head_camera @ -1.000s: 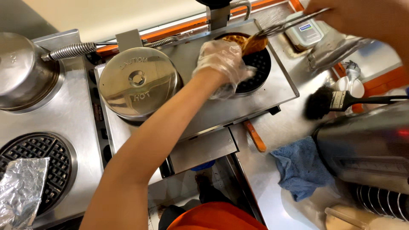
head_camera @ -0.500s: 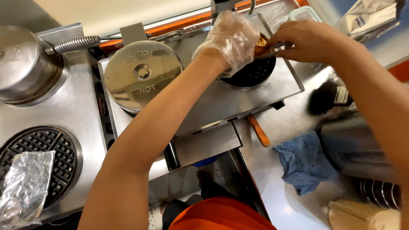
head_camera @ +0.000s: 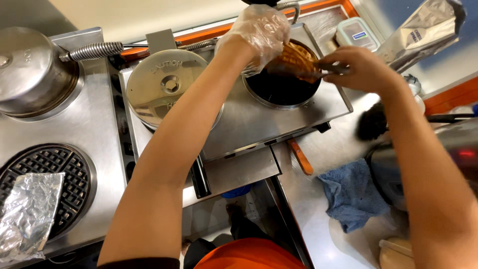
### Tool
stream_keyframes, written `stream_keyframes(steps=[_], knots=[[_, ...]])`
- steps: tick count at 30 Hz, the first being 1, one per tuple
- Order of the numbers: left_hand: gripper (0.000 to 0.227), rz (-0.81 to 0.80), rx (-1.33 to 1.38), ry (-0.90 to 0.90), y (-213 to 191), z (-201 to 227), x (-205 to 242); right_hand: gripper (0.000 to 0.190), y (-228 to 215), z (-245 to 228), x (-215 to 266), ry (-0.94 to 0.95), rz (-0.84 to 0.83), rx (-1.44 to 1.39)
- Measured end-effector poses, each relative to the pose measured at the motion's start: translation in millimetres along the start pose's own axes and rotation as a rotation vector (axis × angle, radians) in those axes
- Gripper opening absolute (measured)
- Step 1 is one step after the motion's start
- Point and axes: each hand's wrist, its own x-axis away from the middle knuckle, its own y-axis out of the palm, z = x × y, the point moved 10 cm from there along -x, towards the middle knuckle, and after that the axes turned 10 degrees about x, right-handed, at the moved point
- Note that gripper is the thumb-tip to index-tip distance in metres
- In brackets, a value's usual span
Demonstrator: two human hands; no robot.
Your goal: The person spreads chocolate sauce on a waffle, adds marshmallows and crumbs with a spoon, and folds the waffle using tongs. The person places the finished waffle into a paper sleeve, pours batter into a waffle iron using a ladle, and removes another cooked waffle.
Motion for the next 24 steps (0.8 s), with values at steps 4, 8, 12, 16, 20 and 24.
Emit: stream_keyframes(steps=[4,8,12,16,20,24], knots=[[0.014,-0.05,0.101,-0.182,1,-15,-8,0.027,12,0,-6,-0.078,0.18,-0.059],[0.03,0.499,0.601,-0.491,-25,-56,28,0.017,-15,51,-3,0.279,0.372,-0.075],[0.047,0.812,0.89,-0.692,-13,-89,87,0.015,-86,36,8,0.127,0.734,0.048],[0.068,1.041,1.717,-0.774,18,-88,100,0.016,-87,-8,-12,0.002,0.721,-0.007],[0.089,1.459,2.421,-0.51,6,-84,183,0.012,-53,-147,-31,-0.038,0.525,-0.042],[0.102,1.798,2.684,-0.069,-17,-24,364,0.014,-47,-385,18,-0.372,0.469,-0.232]])
